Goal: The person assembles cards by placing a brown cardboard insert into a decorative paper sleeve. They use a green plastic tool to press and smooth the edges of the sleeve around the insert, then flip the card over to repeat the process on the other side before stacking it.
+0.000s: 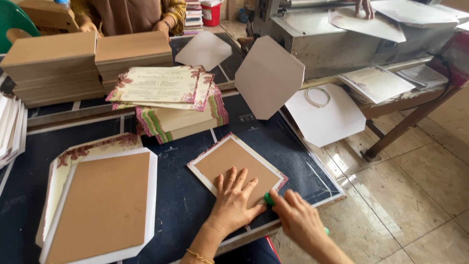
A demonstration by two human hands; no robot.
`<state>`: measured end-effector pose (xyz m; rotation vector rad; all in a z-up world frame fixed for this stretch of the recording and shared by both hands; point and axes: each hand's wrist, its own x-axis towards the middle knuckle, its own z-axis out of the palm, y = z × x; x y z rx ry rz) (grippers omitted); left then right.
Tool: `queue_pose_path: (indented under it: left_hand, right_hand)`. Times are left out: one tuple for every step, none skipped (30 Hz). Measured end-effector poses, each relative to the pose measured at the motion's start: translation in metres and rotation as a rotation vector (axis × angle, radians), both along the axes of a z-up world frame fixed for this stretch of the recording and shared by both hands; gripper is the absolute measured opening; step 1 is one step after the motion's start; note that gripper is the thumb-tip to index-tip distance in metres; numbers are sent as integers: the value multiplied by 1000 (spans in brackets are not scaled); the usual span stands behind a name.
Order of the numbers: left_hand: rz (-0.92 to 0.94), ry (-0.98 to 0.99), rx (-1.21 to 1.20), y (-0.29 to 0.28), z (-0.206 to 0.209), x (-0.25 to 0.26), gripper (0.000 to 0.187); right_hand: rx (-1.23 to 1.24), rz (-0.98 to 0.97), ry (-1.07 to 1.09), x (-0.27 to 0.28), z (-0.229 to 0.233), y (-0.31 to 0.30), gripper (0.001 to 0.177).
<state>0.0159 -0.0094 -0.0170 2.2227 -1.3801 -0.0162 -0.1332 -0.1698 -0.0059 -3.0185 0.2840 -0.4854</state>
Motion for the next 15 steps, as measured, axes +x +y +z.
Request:
queue_pose_path:
  left_hand:
    - [-52, 7, 42, 7, 4, 1, 73]
    - [-54, 10, 48, 18, 6, -4, 73]
    - [-70, 61, 8, 29, 8, -5, 69]
    - [-86, 113, -32, 41, 10, -6, 65]
    - [-82, 128, -20, 42, 8, -8, 65]
    - [-75, 137, -44, 44, 5, -10, 63]
    - [-72, 132, -81, 40, 5, -6, 60]
    - [-71, 132, -82, 40, 5, -7, 60]
    - [-76, 134, -73, 42, 5, -7, 57]
    - [-81, 137, -65, 43, 5, -7, 53]
    - [-83, 141, -56, 44, 3, -9, 53]
    - [-80, 118, -72, 45, 2, -11, 53]
    - [-76, 81, -99, 42, 2, -8, 52]
    - [-75, 72, -103, 43, 3, -7, 52]
    - [-61, 69, -119, 43, 1, -9, 44]
  right_hand:
    - [12, -40, 26, 1, 1, -2, 41]
    - [18, -42, 29, 3, -1, -11, 41]
    - [-51, -156, 11, 7, -3, -20, 36]
    - [-119, -270, -8, 11, -5, -28, 31]
    - [-108, -266, 8, 10, -10, -12, 31]
    - [-154, -224, -21, 8, -15, 4, 44]
    - [-212, -186, -65, 11, -16, 15, 59]
    - [-212, -185, -65, 2, -21, 28, 59]
    - [-179, -71, -2, -6, -26, 43, 67]
    - [-144, 44, 61, -14, -32, 58, 75]
    - [-136, 43, 65, -9, -23, 45, 75]
    - [-95, -57, 106, -5, -14, 32, 58]
    - [-65, -155, 134, 5, -2, 14, 42]
    - [-69, -155, 126, 12, 0, 7, 42]
    - [1, -257, 125, 15, 2, -1, 40]
